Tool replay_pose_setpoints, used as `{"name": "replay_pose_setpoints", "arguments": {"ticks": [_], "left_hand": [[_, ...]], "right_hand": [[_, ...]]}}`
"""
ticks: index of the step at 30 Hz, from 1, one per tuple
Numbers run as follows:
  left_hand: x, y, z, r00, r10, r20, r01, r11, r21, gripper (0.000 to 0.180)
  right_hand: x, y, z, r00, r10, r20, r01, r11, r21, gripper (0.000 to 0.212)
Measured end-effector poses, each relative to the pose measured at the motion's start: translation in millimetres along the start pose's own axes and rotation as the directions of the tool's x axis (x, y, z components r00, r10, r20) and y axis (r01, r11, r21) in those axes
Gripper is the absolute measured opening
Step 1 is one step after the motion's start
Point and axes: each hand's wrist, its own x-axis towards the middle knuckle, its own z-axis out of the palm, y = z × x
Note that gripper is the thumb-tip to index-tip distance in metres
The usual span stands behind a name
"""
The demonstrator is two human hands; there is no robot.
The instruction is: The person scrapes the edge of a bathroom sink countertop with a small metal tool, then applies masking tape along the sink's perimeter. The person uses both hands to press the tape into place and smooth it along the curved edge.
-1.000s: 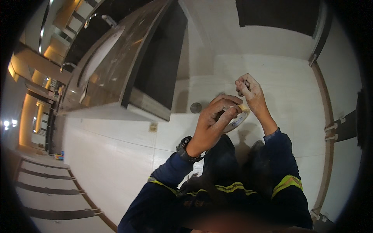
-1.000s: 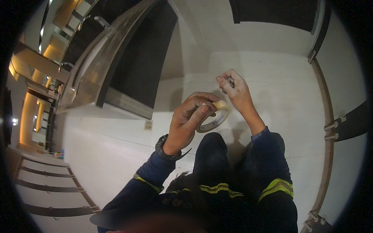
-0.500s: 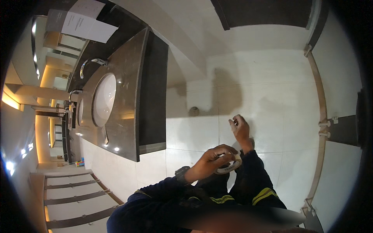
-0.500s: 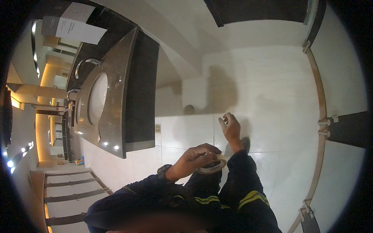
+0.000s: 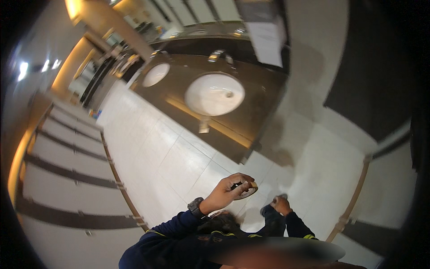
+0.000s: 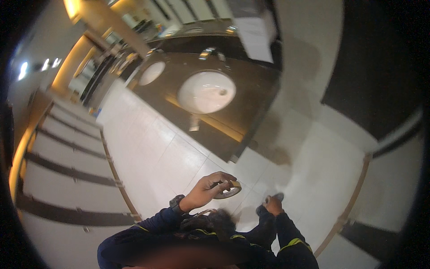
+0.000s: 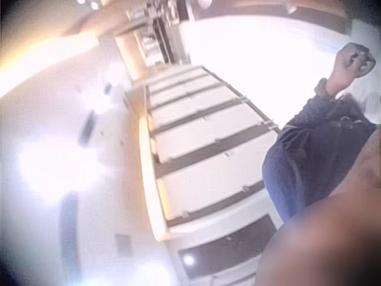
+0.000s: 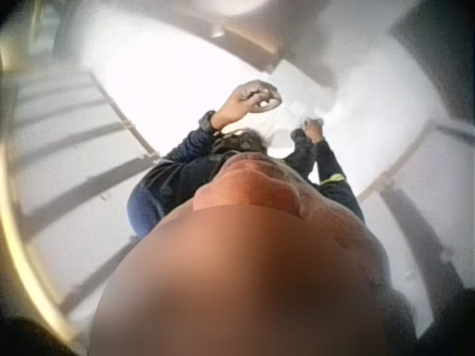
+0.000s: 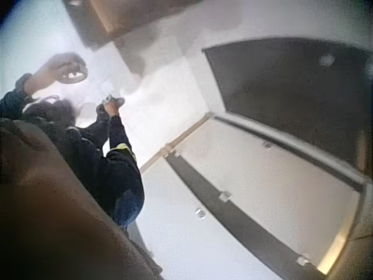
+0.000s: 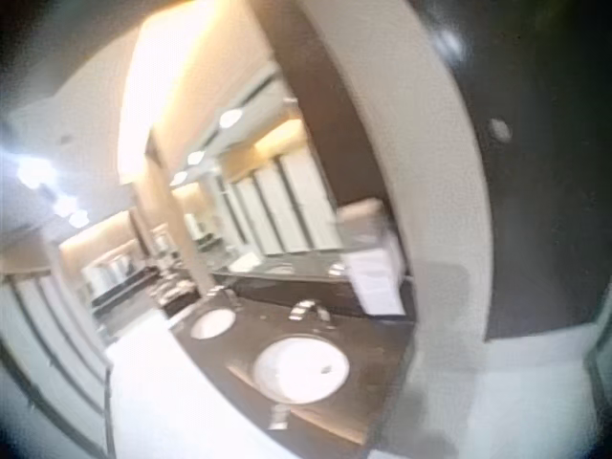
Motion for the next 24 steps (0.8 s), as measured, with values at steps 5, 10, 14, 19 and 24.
{"name": "replay_pose_setpoints", "arguments": {"ticks": [5,10,14,19,24], "left_hand": [[-138.4,32.8,-80.7,0.928,0.149,-0.341,-0.124,0.988,0.096,0.020],[-337.4,15.2,-131.6,0.608,-0.078,-0.790,0.093,0.995,-0.026,0.020],[-453.3,-23.2,-145.6,0.326,-0.189,-0.926,0.199,0.972,-0.128,0.023],[-526.4,-85.5,-154.4,0.178,-0.259,-0.949,0.260,0.943,-0.208,0.024],[-550.2,-157.6,-158.0,0.153,-0.399,-0.904,0.196,0.909,-0.368,0.027]], "right_hand": [[-13.3,-45.5,-34.9,0.997,-0.015,0.070,0.028,0.981,-0.190,0.042],[20.3,-115.0,9.6,0.956,-0.083,0.281,0.208,0.868,-0.451,0.055],[24.1,-262.8,31.3,0.949,-0.314,0.004,0.312,0.942,-0.122,0.044],[51.8,-351.1,12.2,0.912,-0.350,-0.213,0.330,0.936,-0.121,0.038],[147.9,-410.9,-94.3,0.820,-0.189,-0.540,0.159,0.982,-0.102,0.045]]}}
